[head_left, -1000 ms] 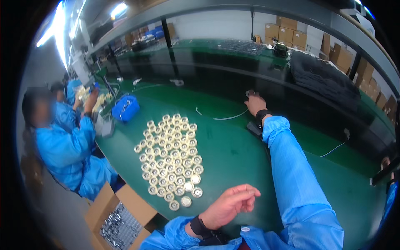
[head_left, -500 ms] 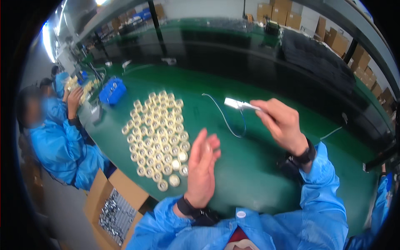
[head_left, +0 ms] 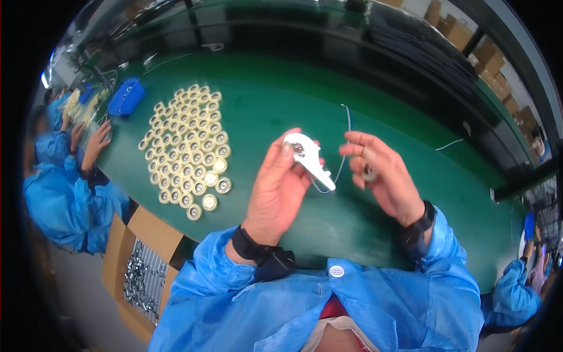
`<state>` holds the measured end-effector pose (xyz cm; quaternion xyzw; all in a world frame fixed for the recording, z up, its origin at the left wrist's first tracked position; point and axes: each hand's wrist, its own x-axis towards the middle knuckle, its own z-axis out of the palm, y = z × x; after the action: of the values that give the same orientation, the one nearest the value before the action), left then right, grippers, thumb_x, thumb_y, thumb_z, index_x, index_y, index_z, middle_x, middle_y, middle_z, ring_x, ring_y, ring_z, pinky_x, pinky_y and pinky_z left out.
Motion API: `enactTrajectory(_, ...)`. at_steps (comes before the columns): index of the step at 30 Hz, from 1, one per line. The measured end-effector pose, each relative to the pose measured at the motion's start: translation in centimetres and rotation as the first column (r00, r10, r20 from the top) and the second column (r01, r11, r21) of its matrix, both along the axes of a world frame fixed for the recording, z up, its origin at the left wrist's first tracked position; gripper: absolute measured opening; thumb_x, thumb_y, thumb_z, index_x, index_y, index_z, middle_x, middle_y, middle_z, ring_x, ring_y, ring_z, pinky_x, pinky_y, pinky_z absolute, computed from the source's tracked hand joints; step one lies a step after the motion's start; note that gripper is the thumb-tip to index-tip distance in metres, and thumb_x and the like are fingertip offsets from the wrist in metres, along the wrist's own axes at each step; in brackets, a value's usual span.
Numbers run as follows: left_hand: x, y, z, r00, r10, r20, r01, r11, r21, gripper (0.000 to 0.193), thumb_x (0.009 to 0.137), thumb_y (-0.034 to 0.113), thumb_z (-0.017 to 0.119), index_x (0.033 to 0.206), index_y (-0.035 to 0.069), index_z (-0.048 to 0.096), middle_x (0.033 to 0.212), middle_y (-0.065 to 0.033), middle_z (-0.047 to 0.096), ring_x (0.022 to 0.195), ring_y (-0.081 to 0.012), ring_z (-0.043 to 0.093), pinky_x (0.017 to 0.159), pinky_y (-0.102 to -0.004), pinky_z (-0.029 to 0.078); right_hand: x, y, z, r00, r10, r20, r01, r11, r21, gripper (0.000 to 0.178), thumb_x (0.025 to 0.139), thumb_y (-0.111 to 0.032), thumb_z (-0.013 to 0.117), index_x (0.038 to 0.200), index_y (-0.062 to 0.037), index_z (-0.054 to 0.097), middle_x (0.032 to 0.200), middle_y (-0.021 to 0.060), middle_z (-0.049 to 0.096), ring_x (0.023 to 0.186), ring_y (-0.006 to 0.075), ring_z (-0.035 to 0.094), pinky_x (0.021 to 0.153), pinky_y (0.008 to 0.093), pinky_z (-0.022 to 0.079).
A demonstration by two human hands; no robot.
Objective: Manually assemble plastic and metal industrial components, fitting gears and small parts into a housing.
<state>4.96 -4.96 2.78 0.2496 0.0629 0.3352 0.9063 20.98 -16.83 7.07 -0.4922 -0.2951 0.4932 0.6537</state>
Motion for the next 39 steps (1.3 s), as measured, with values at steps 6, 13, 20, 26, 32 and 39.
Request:
enactTrajectory(6, 0.2, -0.8, 0.2, 0.975, -0.217, -0.042, 0.220, 0.971, 0.096, 0.047, 0.095, 0.022, 0.054, 0.133, -0.003, 0.041, 0.119, -0.0189, 0.055, 0.101, -0.0241, 0.058, 0.091, -0.0357, 0.047, 1.2, 0.3, -1.5, 0.981, -0.023, -0.191, 0.035, 0.997, 0.062, 0.037, 0.092, -0.012, 0.057, 0.125, 0.0027, 0.048, 0.115, 0.0104, 0.058, 0.103, 0.0151, 0.056, 0.090, 0.0293, 0.047)
enactTrajectory(13, 0.6, -1.0, 0.2, 0.937, -0.350, 0.007, 0.349, 0.935, 0.063, 0.043, 0.095, 0.027, 0.054, 0.127, -0.001, 0.047, 0.113, -0.0108, 0.059, 0.100, -0.0211, 0.059, 0.091, -0.0330, 0.046, 0.2, 0.0, -1.7, 0.950, 0.037, 0.311, -0.091, 0.982, 0.163, 0.037, 0.094, -0.012, 0.055, 0.128, 0.0011, 0.048, 0.133, 0.0147, 0.050, 0.117, 0.0193, 0.054, 0.098, 0.0328, 0.045)
enactTrajectory(20, 0.2, -0.8, 0.1, 0.961, -0.268, 0.066, 0.267, 0.964, 0.014, 0.043, 0.096, 0.024, 0.053, 0.128, -0.003, 0.046, 0.118, -0.0149, 0.056, 0.104, -0.0262, 0.059, 0.091, -0.0363, 0.048, -0.6, -0.6, -1.7, 0.721, -0.060, 0.690, -0.109, 0.974, 0.198, 0.040, 0.094, -0.005, 0.054, 0.132, 0.0029, 0.045, 0.130, 0.0153, 0.054, 0.123, 0.0213, 0.050, 0.101, 0.0333, 0.043)
enactTrajectory(26, 0.2, -0.9, -0.5, 0.934, -0.345, 0.091, 0.349, 0.937, -0.027, 0.042, 0.095, 0.022, 0.053, 0.128, -0.004, 0.045, 0.122, -0.0177, 0.054, 0.106, -0.0298, 0.058, 0.088, -0.0373, 0.048, 0.4, -0.4, -0.8, 0.695, -0.207, 0.689, -0.055, 0.940, 0.338, 0.036, 0.085, -0.002, 0.063, 0.121, -0.0013, 0.057, 0.116, 0.0126, 0.060, 0.105, 0.0207, 0.060, 0.092, 0.0318, 0.048)
enactTrajectory(32, -0.1, -0.4, -0.6, 0.951, -0.310, 0.002, 0.309, 0.947, 0.090, 0.042, 0.096, 0.024, 0.051, 0.127, -0.005, 0.047, 0.118, -0.0174, 0.057, 0.107, -0.0280, 0.058, 0.093, -0.0370, 0.046, 0.4, -0.6, 0.4, 0.204, -0.281, 0.938, -0.119, 0.944, 0.309, 0.038, 0.075, 0.000, 0.069, 0.112, -0.0018, 0.062, 0.103, 0.0150, 0.060, 0.091, 0.0273, 0.064, 0.076, 0.0337, 0.054)
enactTrajectory(39, 0.0, -0.3, -0.3, 0.949, -0.315, -0.017, 0.315, 0.943, 0.105, 0.042, 0.096, 0.024, 0.051, 0.127, -0.005, 0.048, 0.124, -0.0209, 0.055, 0.111, -0.0283, 0.057, 0.098, -0.0389, 0.045, 0.6, -0.6, -0.8, 0.088, -0.205, 0.975, -0.184, 0.958, 0.218, 0.040, 0.078, 0.000, 0.069, 0.116, -0.0011, 0.058, 0.095, 0.0118, 0.062, 0.085, 0.0253, 0.065, 0.071, 0.0321, 0.055)
